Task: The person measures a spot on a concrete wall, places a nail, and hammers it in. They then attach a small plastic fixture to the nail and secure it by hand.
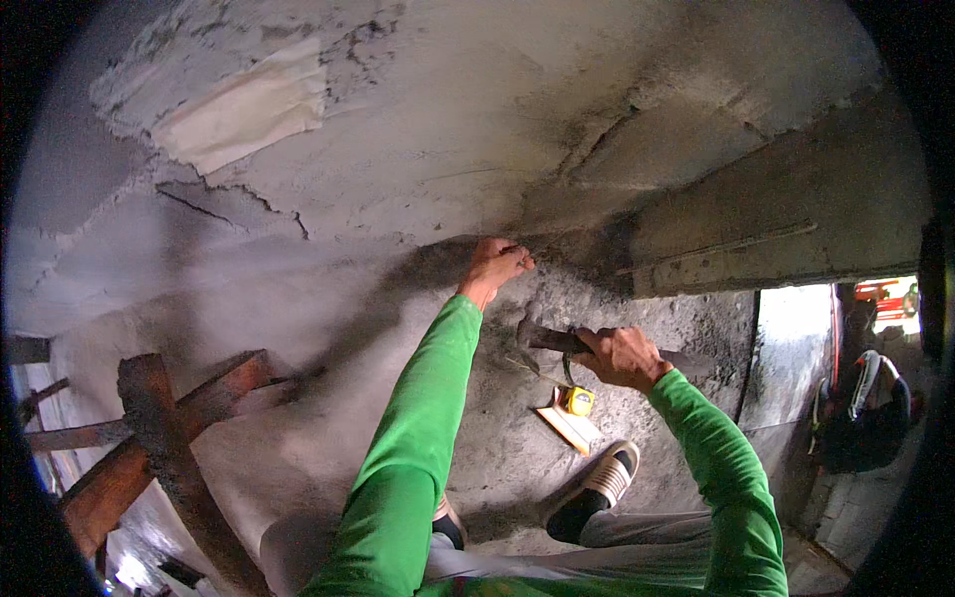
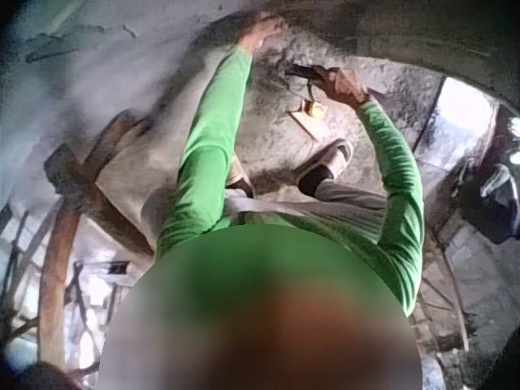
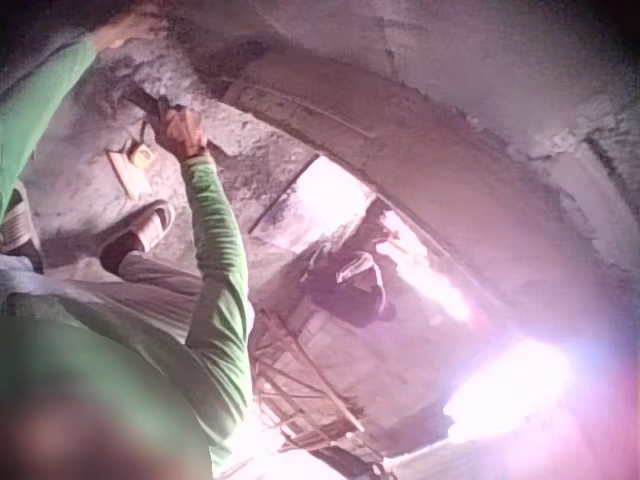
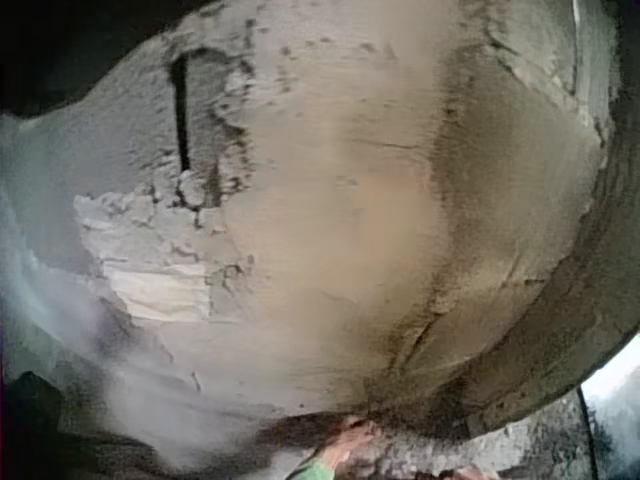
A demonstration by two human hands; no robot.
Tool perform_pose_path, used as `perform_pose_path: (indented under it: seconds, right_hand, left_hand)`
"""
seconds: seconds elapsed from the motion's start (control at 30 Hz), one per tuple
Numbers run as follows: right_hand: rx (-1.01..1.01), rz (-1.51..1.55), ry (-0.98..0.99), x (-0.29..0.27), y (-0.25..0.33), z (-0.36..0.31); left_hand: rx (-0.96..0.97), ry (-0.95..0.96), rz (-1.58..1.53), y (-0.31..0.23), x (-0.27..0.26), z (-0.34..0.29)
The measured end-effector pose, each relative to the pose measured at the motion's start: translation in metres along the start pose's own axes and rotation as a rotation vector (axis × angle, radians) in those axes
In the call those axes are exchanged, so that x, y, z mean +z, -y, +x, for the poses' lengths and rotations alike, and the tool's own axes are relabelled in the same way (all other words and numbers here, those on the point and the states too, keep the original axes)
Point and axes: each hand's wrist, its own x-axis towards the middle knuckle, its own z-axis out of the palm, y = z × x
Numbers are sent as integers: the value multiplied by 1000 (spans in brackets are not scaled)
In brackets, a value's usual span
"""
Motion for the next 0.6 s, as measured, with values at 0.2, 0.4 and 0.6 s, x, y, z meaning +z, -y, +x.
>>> perform_pose_path:
  seconds: [0.2,0.4,0.6]
  right_hand:
    - [-308,-341,-120,-43,22,8]
    - [-334,-633,27,-90,30,33]
    - [-127,-682,43,-95,35,41]
  left_hand:
    - [-53,-87,76,7,3,4]
    - [172,-101,90,23,1,14]
    - [285,38,-197,11,7,10]
